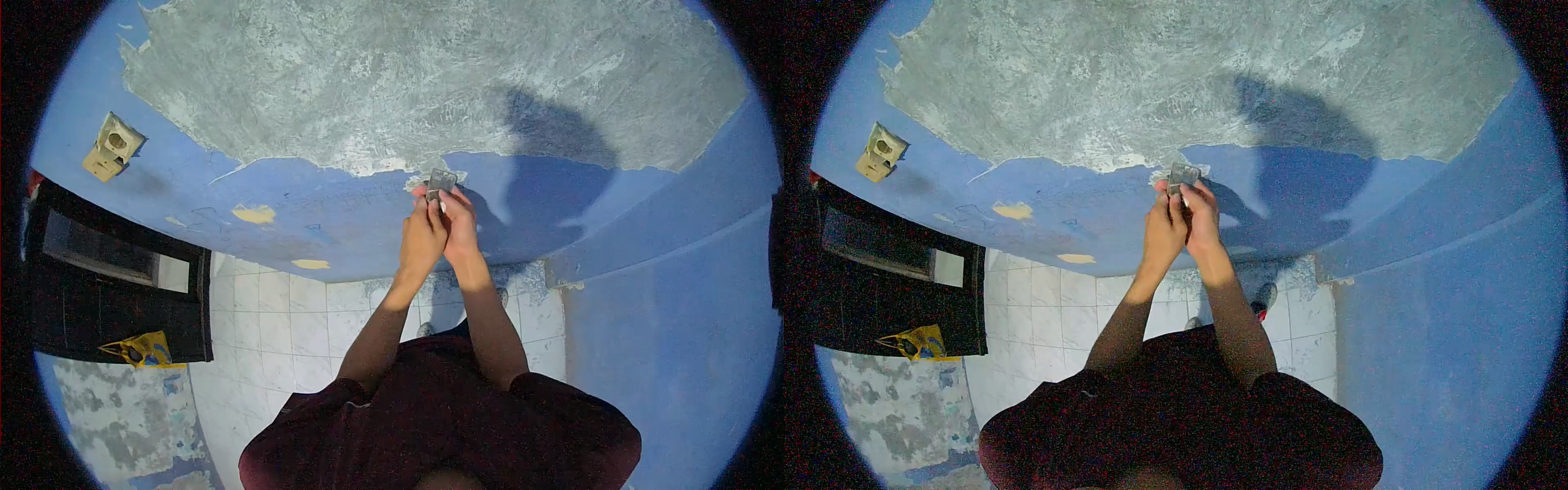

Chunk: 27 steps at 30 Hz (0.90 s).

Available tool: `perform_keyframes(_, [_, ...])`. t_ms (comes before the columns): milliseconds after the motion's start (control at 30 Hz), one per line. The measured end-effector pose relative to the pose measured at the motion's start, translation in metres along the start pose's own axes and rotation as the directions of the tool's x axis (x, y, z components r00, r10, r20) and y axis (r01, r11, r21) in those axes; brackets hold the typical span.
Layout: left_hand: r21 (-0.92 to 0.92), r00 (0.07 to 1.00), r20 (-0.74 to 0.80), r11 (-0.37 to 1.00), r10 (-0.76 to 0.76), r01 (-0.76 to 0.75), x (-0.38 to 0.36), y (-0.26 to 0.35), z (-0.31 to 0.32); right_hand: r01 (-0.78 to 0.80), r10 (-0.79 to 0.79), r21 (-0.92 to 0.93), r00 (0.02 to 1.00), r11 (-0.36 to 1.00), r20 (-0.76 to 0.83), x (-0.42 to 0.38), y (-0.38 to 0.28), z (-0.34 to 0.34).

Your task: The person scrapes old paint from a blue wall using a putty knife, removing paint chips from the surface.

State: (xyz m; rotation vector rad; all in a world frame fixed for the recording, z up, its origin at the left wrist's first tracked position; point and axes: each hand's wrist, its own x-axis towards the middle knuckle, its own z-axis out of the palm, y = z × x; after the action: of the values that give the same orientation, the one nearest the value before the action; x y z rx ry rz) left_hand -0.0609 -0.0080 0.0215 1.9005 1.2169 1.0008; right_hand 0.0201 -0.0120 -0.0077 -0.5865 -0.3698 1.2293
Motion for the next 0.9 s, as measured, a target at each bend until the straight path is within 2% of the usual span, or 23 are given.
perform_keyframes(33, [0.002,1.0,0.003,1.0,-0.006,0.006,0.0,-0.001,0.001,-0.037,0.035,0.076,0.999,0.996,0.028,-0.003,-0.003,0.002])
perform_keyframes(167, [0.004,0.997,0.044,0.998,-0.06,0.059,0.0,-0.001,0.002,-0.009,0.004,-0.077,0.998,0.997,-0.06,-0.001,-0.005,0.006])
perform_keyframes(333, [0.098,0.993,0.035,0.989,-0.112,0.108,0.001,0.002,0.002,0.014,-0.024,-0.1,0.995,0.995,-0.102,0.005,0.003,0.004])
perform_keyframes(433, [0.082,0.988,0.053,0.986,-0.148,0.143,0.004,-0.001,0.004,0.008,-0.027,-0.132,0.99,0.991,-0.14,0.006,0.004,-0.002])
perform_keyframes(567, [-0.031,0.996,-0.073,0.998,-0.05,0.047,0.005,-0.001,0.013,-0.012,-0.024,-0.221,0.987,0.975,-0.16,0.006,-0.006,0.002])
perform_keyframes(633, [0.065,0.993,0.084,0.995,-0.086,0.08,0.008,0.002,-0.005,0.017,-0.039,-0.148,0.988,0.989,-0.147,0.006,0.006,0.006])
perform_keyframes(667, [0.064,0.993,0.079,0.995,-0.085,0.08,0.011,0.0,-0.012,0.035,-0.054,-0.109,0.984,0.993,-0.172,0.008,0.011,0.011])
perform_keyframes(733, [0.179,0.983,0.154,0.981,-0.101,0.073,0.019,0.0,-0.018,0.057,-0.068,-0.054,0.968,0.997,-0.24,0.015,0.014,0.016])
perform_keyframes(833, [0.077,0.995,0.062,0.994,-0.083,0.078,0.015,-0.012,0.005,0.077,-0.108,-0.14,0.967,0.987,-0.229,0.009,0.003,0.015])
perform_keyframes(900, [0.101,0.994,0.065,0.992,-0.084,0.077,0.016,-0.007,-0.002,0.072,-0.098,-0.127,0.972,0.989,-0.212,0.011,0.004,0.013])
